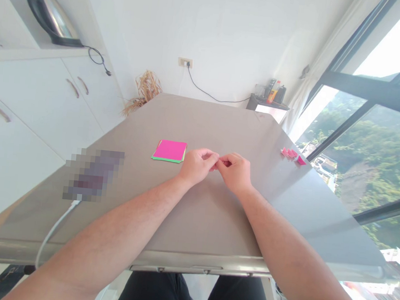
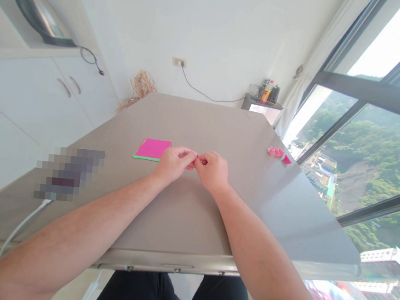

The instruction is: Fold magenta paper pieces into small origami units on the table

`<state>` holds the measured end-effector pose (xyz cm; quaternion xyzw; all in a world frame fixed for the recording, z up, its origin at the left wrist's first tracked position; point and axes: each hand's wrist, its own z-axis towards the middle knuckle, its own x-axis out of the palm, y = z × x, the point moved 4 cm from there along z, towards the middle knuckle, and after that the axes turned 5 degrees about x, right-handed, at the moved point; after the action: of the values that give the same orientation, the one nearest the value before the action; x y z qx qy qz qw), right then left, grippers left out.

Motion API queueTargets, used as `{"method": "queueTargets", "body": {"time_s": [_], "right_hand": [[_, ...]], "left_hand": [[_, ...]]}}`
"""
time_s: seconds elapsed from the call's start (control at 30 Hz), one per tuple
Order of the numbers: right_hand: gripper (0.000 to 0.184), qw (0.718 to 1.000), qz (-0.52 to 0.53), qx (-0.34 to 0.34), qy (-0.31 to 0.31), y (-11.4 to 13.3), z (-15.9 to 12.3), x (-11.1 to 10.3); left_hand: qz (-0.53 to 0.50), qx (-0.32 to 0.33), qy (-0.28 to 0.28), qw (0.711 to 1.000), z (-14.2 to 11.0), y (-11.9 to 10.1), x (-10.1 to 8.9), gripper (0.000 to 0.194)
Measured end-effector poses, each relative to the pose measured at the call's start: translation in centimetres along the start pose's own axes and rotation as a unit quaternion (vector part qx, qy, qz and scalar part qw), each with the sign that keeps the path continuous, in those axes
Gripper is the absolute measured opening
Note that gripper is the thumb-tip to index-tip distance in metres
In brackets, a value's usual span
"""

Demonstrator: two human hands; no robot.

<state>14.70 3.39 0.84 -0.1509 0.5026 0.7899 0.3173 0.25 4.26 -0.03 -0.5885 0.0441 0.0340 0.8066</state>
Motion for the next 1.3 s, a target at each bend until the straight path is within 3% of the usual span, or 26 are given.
{"method": "queueTargets", "body": {"time_s": [0.33, 0.67, 1.0, 1.3], "right_hand": [[0.019, 0.998, -0.053, 0.020, 0.037, 0.1, 0.1, 0.3], [0.016, 0.999, 0.009, -0.022, 0.045, -0.4, -0.2, 0.9], [0.020, 0.993, 0.018, -0.111, 0.032, -0.3, -0.4, 1.1], [0.021, 0.991, 0.014, -0.129, 0.029, 0.0, -0.5, 1.1]], "left_hand": [[-0.067, -0.079, 0.014, 0.995, 0.2, 0.8, 0.2, 0.020], [-0.152, -0.140, -0.004, 0.978, 0.8, 1.9, -1.0, 0.020], [-0.170, -0.144, -0.006, 0.975, 1.1, 2.3, -1.6, 0.022], [-0.158, -0.141, -0.029, 0.977, 1.0, 1.9, -1.5, 0.019]]}}
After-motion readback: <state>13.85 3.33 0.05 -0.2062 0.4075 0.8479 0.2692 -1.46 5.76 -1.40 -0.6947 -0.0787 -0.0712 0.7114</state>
